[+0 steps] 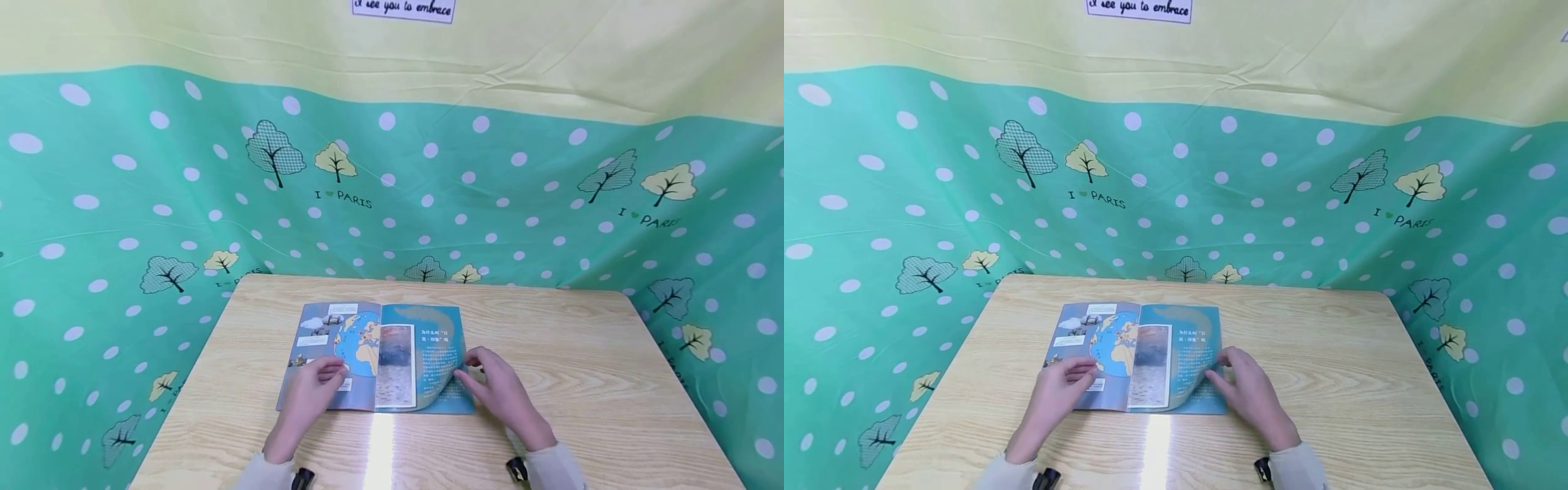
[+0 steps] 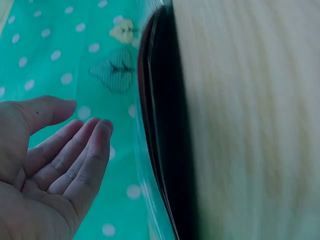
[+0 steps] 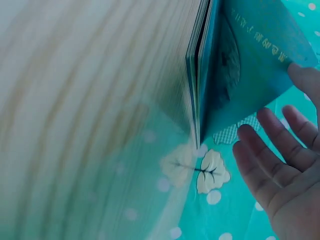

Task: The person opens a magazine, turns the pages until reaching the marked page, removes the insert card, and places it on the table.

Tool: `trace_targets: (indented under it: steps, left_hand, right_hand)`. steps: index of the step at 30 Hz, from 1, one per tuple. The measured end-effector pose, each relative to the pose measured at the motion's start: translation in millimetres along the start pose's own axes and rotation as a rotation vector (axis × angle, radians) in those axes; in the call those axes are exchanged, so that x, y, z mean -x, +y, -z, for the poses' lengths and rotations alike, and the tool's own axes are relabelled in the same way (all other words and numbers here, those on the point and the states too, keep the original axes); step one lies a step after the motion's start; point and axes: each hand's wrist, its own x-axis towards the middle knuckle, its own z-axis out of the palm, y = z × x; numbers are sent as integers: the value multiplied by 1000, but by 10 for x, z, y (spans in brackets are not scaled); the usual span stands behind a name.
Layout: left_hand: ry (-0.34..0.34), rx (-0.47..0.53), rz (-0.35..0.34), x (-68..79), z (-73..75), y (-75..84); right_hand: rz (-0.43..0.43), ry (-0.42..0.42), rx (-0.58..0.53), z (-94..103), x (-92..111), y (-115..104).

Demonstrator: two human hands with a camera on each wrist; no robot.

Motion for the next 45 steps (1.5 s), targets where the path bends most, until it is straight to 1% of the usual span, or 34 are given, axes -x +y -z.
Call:
trace_targets:
  steps: [5,8,12,16,18,23,29,32,36,40,45]
  left_hand:
    - [-64,51,-50,-61,-155,145]
    - [-112,89,-82,-92,-232,219]
    - [-163,126,-118,-128,-316,298]
    - [-182,142,-141,-146,-375,357]
    - [-200,152,-145,-149,-403,377]
    - [-250,185,-138,-145,-480,424]
    - [-280,178,-147,-126,-568,450]
    - [-291,177,-152,-121,-602,453]
    - [-302,198,-137,-122,-634,451]
    - [-295,214,-89,-125,-616,441]
    - [-255,256,-45,-137,-499,386]
  right_hand:
    - [127,58,-6,-53,-32,-64]
    - [191,72,-19,-69,-41,-95]
    - [272,41,-57,-97,-48,-116]
    - [352,-1,-58,-146,-61,-134]
    - [374,-19,-56,-171,-61,-153]
    - [408,-52,-46,-220,-53,-206]
    - [453,-54,-48,-243,-62,-258]
    - [457,-53,-48,-241,-64,-276]
    - [450,-60,-50,-240,-62,-284]
    - [444,-64,-50,-235,-58,-278]
    - [425,-70,-37,-208,-45,-253]
